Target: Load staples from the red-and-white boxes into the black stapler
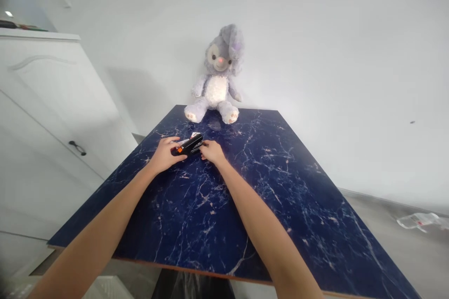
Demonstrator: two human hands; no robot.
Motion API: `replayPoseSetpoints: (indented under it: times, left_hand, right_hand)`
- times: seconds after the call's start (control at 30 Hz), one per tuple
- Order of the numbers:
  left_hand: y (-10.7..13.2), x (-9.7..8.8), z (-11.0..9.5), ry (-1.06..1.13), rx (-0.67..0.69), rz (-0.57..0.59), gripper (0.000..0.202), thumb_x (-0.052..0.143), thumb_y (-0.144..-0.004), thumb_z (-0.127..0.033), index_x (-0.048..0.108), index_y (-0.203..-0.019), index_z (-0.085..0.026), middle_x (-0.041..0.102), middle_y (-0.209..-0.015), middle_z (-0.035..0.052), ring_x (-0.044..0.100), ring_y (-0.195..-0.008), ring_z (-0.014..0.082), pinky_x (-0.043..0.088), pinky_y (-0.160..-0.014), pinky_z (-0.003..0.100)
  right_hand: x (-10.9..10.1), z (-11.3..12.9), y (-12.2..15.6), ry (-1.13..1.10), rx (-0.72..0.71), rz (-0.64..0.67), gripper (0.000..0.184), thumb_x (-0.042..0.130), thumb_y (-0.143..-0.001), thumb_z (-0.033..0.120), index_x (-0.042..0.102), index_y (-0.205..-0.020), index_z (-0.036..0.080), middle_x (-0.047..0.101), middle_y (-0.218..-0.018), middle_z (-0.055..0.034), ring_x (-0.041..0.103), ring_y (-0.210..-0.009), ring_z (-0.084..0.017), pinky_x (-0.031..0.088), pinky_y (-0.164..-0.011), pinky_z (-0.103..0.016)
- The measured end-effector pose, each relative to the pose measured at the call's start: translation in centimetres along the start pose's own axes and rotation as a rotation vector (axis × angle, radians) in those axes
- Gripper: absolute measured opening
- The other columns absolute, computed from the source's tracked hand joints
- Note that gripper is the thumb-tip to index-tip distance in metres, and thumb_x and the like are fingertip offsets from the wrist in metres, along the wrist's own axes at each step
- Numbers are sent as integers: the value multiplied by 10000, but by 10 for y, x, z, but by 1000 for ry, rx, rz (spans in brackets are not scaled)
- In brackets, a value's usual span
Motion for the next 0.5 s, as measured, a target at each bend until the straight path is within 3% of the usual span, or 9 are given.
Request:
replayPoseSetpoints:
  times: [0.13, 0.2, 0.27, 0.33, 0.43, 0.5]
  left_hand:
    - [1, 1, -6, -26, -31, -36, 338, 846, -651, -429, 754, -886, -204, 631, -1290, 121, 493, -1242, 367, 393, -1082, 512]
    - [1, -1, -8, -22, -18, -50, 331, 794, -719, -458, 754, -935, -210, 627, -1311, 113, 489, -1260, 357, 377, -1093, 509]
    - [0, -6, -3, 12, -21, -81, 280, 647, -865, -432, 744, -1030, -228, 634, -1320, 93, 501, -1269, 317, 366, -1102, 494]
    - [-1, -9, 7, 16, -45, -100, 279, 548, -924, -336, 726, -1115, -240, 671, -1275, 79, 537, -1238, 290, 368, -1097, 482]
    - [-2, -5, 16, -63, -52, -40, 300, 642, -844, -298, 737, -1124, -247, 734, -1127, 81, 562, -1190, 330, 397, -1053, 495]
    - [-1, -9, 16, -75, -54, -59, 299, 675, -822, -324, 749, -1099, -241, 746, -1060, 86, 576, -1156, 338, 430, -1016, 481]
  right_hand:
    - [8, -4, -11, -87, 17, 53, 342, 660, -766, 186, 704, -1105, 167, 721, -734, -22, 664, -522, -155, 565, -491, -252]
    - [7, -7, -12, -111, 10, 50, 393, 661, -779, 190, 656, -1171, 162, 730, -764, -28, 671, -529, -156, 569, -491, -255]
    - [0, -8, -9, -126, -16, -20, 425, 643, -811, 201, 598, -1233, 165, 737, -798, -30, 678, -542, -148, 573, -509, -248]
    - [-11, -7, -2, -112, -57, -119, 385, 615, -847, 221, 581, -1228, 173, 737, -813, -25, 681, -554, -135, 575, -537, -236]
    - [-16, -2, 6, -75, -112, -163, 286, 589, -878, 251, 601, -1156, 180, 730, -812, -16, 679, -573, -123, 569, -546, -219]
    - [-14, 1, 9, -64, -131, -140, 263, 588, -882, 259, 602, -1134, 187, 726, -813, -9, 677, -583, -120, 562, -536, -210]
Point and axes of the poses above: each hand's wrist, its own y-axis away from the middle knuckle, its own x-axis out of the palm, z = x × y, the point moved 10 cm from there along -y, towards the middle knuckle
